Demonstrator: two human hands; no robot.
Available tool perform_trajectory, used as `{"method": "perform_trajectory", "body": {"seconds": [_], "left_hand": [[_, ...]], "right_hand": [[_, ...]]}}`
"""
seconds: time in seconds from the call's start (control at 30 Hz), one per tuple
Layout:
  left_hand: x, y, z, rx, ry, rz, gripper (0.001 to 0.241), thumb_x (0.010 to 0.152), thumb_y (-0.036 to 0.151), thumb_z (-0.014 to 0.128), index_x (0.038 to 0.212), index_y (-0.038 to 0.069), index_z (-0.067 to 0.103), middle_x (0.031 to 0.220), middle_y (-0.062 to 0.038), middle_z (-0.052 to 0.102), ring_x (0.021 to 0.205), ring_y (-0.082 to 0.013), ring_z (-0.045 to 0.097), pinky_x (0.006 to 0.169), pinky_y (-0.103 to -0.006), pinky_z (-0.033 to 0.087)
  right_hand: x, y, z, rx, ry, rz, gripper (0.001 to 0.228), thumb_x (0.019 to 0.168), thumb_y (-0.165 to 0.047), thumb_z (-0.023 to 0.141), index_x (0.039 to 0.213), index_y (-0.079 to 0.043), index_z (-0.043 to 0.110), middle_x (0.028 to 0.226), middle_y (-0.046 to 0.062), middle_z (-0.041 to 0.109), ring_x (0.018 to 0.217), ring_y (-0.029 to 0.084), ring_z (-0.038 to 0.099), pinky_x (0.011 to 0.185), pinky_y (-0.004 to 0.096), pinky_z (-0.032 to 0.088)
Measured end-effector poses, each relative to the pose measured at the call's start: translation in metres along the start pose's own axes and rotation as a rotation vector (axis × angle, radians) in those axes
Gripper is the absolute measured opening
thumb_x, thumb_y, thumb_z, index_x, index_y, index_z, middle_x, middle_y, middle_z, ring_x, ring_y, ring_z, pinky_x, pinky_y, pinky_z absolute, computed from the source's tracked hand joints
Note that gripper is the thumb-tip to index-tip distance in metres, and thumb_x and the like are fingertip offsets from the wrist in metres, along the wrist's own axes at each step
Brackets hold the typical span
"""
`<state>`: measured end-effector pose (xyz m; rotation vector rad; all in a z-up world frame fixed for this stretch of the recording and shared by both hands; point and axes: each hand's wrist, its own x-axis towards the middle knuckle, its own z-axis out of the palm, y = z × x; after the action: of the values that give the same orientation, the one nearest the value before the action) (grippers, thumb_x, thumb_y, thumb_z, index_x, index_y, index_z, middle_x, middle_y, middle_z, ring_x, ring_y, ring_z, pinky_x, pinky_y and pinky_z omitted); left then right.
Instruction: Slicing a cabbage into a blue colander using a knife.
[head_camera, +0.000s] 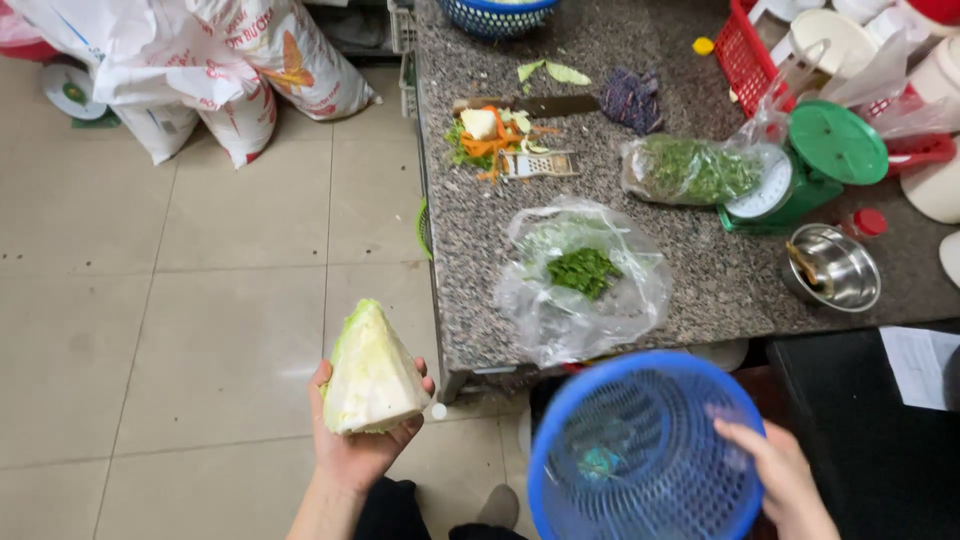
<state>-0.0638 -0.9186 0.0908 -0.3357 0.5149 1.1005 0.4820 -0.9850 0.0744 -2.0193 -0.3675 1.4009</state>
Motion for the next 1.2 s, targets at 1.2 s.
{"method": "perform_trajectory", "body": {"seconds": [1.2], "left_hand": [[0.271, 0.37, 0.088, 0.015, -0.193, -0.277, 0.059, 0.097, 0.053, 0.052, 0.144, 0.018, 0.052, 0.134, -0.025, 0.057, 0.115, -0.0469, 0.057, 0.09, -0.0528, 0.053]], "right_hand": [[0.255, -0.305, 0.546, -0.849, 0.165, -0.6, 0.04, 0.101, -0.043, 0.056, 0.126, -0.016, 0.072, 0.12, 0.013, 0.075, 0.105, 0.03, 0.07, 0.095, 0.045, 0.055]]}}
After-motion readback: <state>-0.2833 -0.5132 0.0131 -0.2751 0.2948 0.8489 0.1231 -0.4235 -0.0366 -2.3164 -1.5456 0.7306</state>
